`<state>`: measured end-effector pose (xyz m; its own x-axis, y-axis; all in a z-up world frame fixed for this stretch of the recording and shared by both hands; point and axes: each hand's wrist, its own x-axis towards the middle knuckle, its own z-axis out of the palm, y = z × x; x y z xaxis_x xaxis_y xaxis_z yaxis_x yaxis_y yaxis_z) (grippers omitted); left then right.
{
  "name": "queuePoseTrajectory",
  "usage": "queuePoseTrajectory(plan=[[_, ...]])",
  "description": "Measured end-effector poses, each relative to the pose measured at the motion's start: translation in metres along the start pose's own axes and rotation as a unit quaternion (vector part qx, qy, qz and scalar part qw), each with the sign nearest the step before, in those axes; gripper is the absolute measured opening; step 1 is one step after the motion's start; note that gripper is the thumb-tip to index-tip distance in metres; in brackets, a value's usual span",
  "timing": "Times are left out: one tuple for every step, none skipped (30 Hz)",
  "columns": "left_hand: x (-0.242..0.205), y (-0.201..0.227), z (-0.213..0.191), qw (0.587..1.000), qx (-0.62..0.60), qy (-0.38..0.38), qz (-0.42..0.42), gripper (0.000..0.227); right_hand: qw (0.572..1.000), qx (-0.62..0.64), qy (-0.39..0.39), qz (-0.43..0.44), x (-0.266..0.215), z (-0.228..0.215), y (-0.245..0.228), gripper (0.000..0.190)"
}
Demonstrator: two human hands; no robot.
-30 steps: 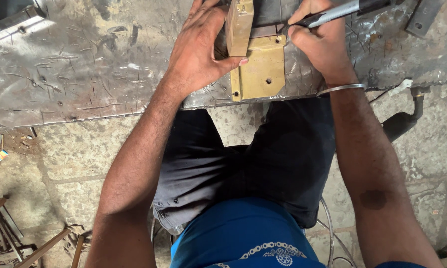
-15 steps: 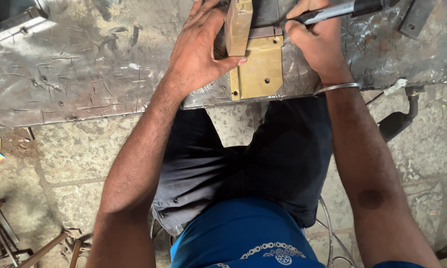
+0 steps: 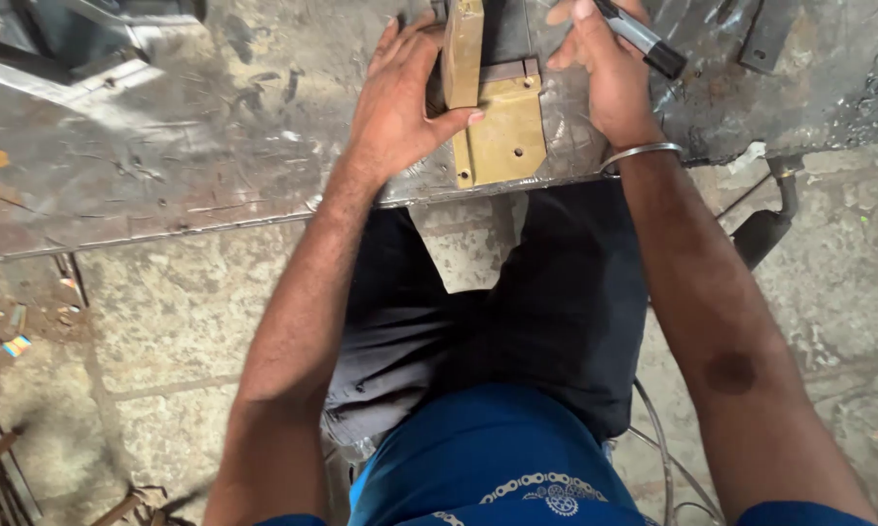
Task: Marking various metal brackets and strips with a marker on a workbench.
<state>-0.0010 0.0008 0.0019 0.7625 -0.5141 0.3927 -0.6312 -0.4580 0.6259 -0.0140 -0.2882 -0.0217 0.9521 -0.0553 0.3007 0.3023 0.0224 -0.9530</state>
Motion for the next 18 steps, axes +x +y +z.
queuePoseTrajectory(plan=[[-0.004, 0.008, 0.0, 1.0, 0.005, 0.001, 0.005, 0.078, 1.0, 0.002, 0.002, -0.006, -0.005, 0.001, -0.009, 0.017], [-0.005, 0.014, -0.001, 0.999, -0.009, 0.022, -0.024, 0.083, 0.999, -0.011, 0.026, -0.017, -0.007, 0.002, -0.017, 0.018], [-0.006, 0.019, 0.0, 0.997, -0.023, 0.042, -0.053, 0.088, 0.998, -0.023, 0.051, -0.027, -0.008, 0.003, -0.024, 0.021], [-0.009, 0.025, 0.003, 0.998, -0.02, 0.044, -0.049, 0.088, 0.998, -0.021, 0.052, -0.031, -0.011, 0.005, -0.024, 0.021], [-0.012, 0.03, 0.008, 0.994, -0.026, 0.077, -0.072, 0.09, 0.996, -0.037, 0.067, -0.041, -0.014, 0.007, -0.023, 0.023], [-0.018, 0.037, 0.014, 0.989, -0.034, 0.105, -0.097, 0.091, 0.994, -0.052, 0.086, -0.046, -0.021, 0.007, -0.022, 0.027], [-0.017, 0.041, 0.015, 0.99, -0.033, 0.102, -0.095, 0.091, 0.994, -0.051, 0.089, -0.046, -0.026, 0.01, -0.022, 0.027], [-0.016, 0.045, 0.017, 0.986, -0.048, 0.121, -0.101, 0.089, 0.992, -0.067, 0.091, -0.047, -0.029, 0.013, -0.023, 0.028], [-0.015, 0.049, 0.019, 0.982, -0.064, 0.141, -0.108, 0.087, 0.991, -0.083, 0.094, -0.048, -0.032, 0.015, -0.023, 0.029], [-0.012, 0.051, 0.017, 0.983, -0.063, 0.138, -0.107, 0.087, 0.991, -0.082, 0.096, -0.047, -0.032, 0.016, -0.023, 0.029], [-0.008, 0.053, 0.015, 0.979, -0.093, 0.14, -0.113, 0.085, 0.989, -0.105, 0.09, -0.051, -0.032, 0.017, -0.023, 0.028], [-0.005, 0.055, 0.013, 0.975, -0.122, 0.142, -0.119, 0.084, 0.987, -0.128, 0.084, -0.055, -0.031, 0.018, -0.024, 0.028], [-0.001, 0.047, 0.015, 0.976, -0.121, 0.14, -0.118, 0.084, 0.987, -0.127, 0.087, -0.055, -0.032, 0.018, -0.027, 0.028], [0.003, 0.04, 0.017, 0.965, -0.196, 0.132, -0.11, 0.084, 0.983, -0.158, 0.08, -0.055, -0.031, 0.019, -0.031, 0.027], [0.007, 0.031, 0.018, 0.95, -0.27, 0.122, -0.102, 0.086, 0.978, -0.19, 0.073, -0.056, -0.03, 0.019, -0.035, 0.027], [0.013, 0.027, 0.017, 0.95, -0.268, 0.123, -0.104, 0.086, 0.978, -0.187, 0.071, -0.055, -0.03, 0.02, -0.037, 0.027], [0.019, 0.022, 0.016, 0.932, -0.335, 0.095, -0.098, 0.085, 0.977, -0.196, 0.071, -0.049, -0.031, 0.021, -0.039, 0.027], [0.024, 0.017, 0.013, 0.91, -0.398, 0.067, -0.091, 0.086, 0.976, -0.204, 0.07, -0.042, -0.031, 0.024, -0.041, 0.027]])
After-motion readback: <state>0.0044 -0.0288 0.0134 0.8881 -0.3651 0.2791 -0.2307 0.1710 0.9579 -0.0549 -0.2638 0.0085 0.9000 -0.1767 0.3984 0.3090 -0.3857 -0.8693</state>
